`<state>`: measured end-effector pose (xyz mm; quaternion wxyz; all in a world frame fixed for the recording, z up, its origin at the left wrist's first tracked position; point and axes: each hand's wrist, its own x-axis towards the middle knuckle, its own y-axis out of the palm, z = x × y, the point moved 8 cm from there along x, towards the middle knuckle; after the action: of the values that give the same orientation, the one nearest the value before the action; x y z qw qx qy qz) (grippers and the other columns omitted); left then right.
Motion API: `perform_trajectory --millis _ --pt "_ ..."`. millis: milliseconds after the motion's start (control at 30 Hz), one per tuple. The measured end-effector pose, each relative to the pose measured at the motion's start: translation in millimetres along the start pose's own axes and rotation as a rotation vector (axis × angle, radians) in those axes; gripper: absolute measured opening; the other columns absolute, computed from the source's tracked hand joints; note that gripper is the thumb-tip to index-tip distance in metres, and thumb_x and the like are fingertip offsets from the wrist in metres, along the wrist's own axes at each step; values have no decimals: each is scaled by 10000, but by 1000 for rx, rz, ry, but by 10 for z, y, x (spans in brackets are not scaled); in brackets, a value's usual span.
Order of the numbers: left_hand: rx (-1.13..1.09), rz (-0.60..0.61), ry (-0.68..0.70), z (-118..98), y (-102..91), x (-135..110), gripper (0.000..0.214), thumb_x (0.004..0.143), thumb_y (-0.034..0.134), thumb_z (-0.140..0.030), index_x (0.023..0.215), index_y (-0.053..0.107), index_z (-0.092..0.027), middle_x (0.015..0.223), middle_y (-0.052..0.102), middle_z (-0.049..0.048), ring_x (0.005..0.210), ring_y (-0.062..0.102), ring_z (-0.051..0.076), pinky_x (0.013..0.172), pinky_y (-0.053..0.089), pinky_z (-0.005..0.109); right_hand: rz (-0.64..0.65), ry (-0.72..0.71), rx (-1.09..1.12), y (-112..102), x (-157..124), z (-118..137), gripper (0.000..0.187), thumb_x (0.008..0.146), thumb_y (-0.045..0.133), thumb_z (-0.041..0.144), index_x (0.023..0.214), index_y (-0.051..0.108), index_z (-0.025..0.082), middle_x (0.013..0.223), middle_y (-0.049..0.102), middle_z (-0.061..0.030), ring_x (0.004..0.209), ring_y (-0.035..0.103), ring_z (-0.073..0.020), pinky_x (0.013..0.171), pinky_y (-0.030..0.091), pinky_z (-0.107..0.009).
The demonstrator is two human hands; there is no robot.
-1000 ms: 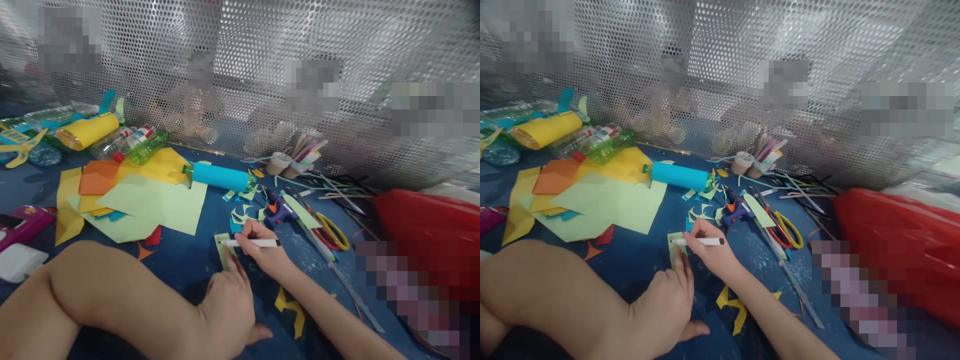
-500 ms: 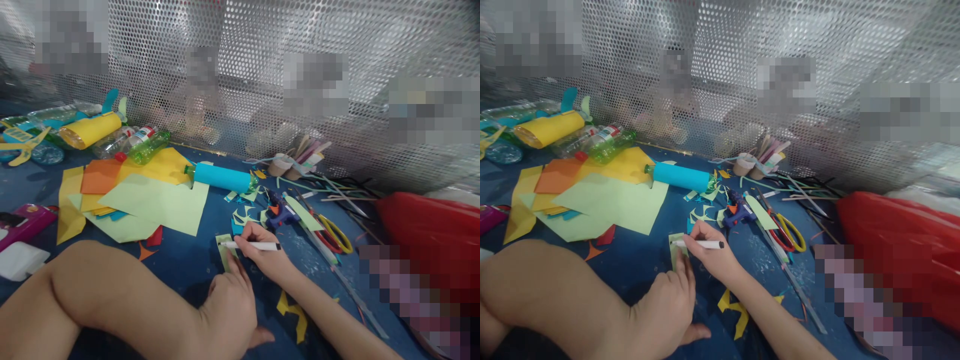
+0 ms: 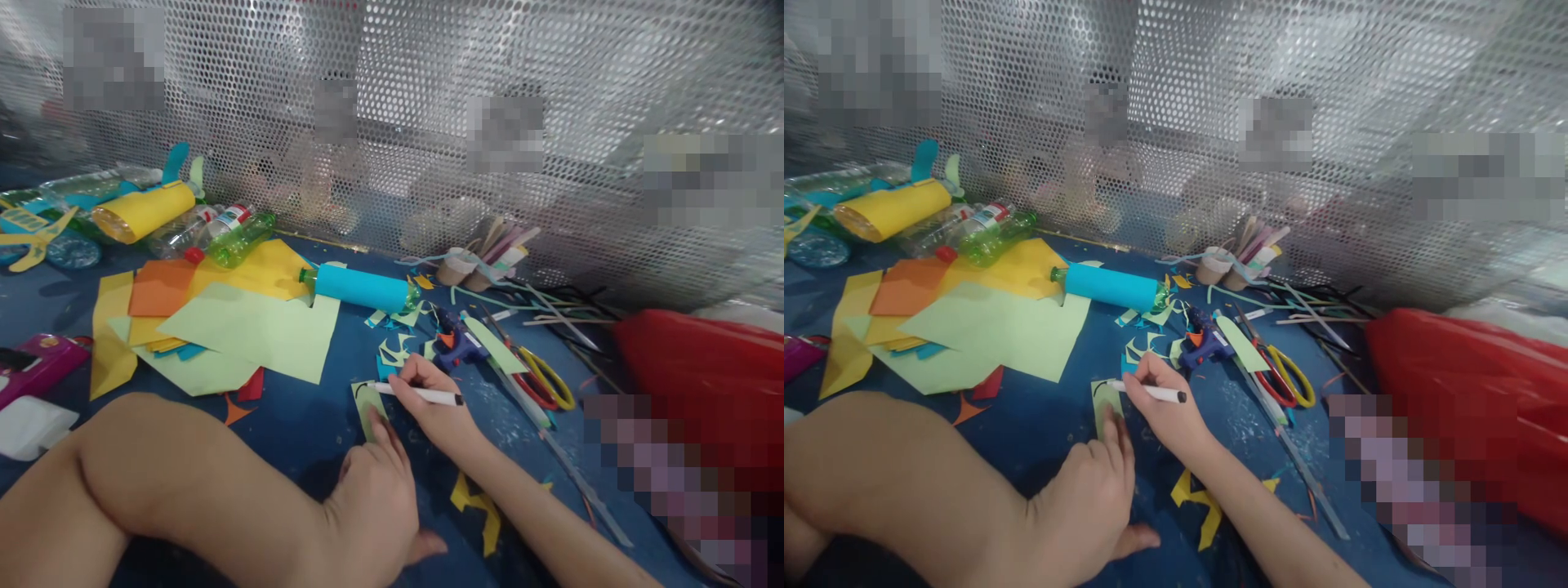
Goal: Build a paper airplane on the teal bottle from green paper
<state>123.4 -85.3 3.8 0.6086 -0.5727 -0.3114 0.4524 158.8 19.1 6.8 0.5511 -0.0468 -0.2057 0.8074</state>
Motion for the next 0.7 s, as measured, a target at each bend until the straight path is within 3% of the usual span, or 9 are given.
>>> perform_trajectory --millis 467,700 --pt "-4 -34 -33 -8 25 -12 984 708 428 -739 1265 460 71 1078 569 375 555 591 239 397 378 299 -64 -12 -43 -85 5 77 263 764 532 232 573 352 217 517 336 59 488 301 -100 468 260 -242" --pt "48 -33 -30 3 -28 -42 945 740 405 -718 1268 460 63 1195 488 372 558 593 216 403 377 282 -18 -50 -14 -95 18 52 248 784 505 235 595 345 219 542 337 59 515 316 -106 494 273 -245"
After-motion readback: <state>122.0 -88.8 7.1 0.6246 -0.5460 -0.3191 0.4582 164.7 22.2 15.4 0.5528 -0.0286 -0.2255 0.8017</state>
